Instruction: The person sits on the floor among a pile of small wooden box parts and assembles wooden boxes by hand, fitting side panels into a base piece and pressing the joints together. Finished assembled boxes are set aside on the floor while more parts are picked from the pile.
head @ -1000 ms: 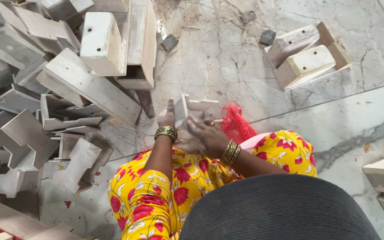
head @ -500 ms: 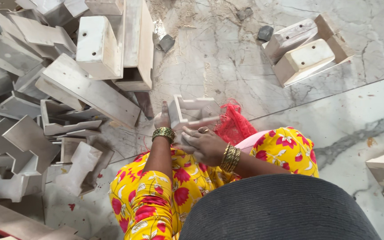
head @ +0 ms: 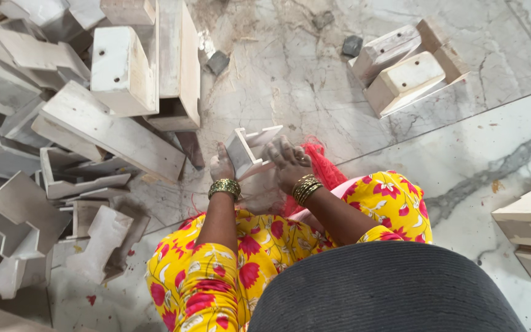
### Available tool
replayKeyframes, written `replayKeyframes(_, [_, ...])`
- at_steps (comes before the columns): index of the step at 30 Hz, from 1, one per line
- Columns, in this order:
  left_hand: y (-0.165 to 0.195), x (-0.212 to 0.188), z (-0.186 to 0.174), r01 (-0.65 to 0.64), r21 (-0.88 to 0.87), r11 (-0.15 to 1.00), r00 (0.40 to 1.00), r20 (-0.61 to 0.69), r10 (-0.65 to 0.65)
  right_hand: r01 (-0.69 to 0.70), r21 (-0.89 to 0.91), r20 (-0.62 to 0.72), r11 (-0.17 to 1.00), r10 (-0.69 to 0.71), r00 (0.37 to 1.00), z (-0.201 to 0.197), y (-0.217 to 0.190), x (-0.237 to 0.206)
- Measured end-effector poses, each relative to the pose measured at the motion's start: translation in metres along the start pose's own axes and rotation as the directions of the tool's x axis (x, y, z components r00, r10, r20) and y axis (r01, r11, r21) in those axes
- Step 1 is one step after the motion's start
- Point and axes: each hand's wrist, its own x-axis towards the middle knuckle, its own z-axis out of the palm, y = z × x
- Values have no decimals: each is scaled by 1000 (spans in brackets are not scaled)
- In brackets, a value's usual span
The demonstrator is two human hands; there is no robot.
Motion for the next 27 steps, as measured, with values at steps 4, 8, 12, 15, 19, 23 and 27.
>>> replayKeyframes(4, [-4,6,-5,75,-52,996,993,-84,-79,-299,-91,195,950,312,930,-14,19,14])
replayKeyframes(8, [-3,12,-7,108,-11,994,993,-50,-109,-275,60,114,959,267,957,-21,21,18])
replayKeyframes(12, [0,3,3,183,-51,982,983,-15,-184,20,222,-35,975,-13,999,-19,13,15])
replayKeyframes(15, [3,-3,6,72,-93,993,997,22,-70,48,372,-57,927,-29,998,-19,11,14])
replayKeyframes(19, [7,-16,3,-397,78,914,918,47,395,71,456,-101,887,-28,995,-25,17,16])
replayKeyframes(23, [28,-37,-13,-611,375,697,787,197,584,148,566,-166,811,-64,984,-30,22,18])
replayKeyframes(27, [66,-62,-39,-366,594,717,867,498,30,111,627,-236,771,52,970,-30,17,20])
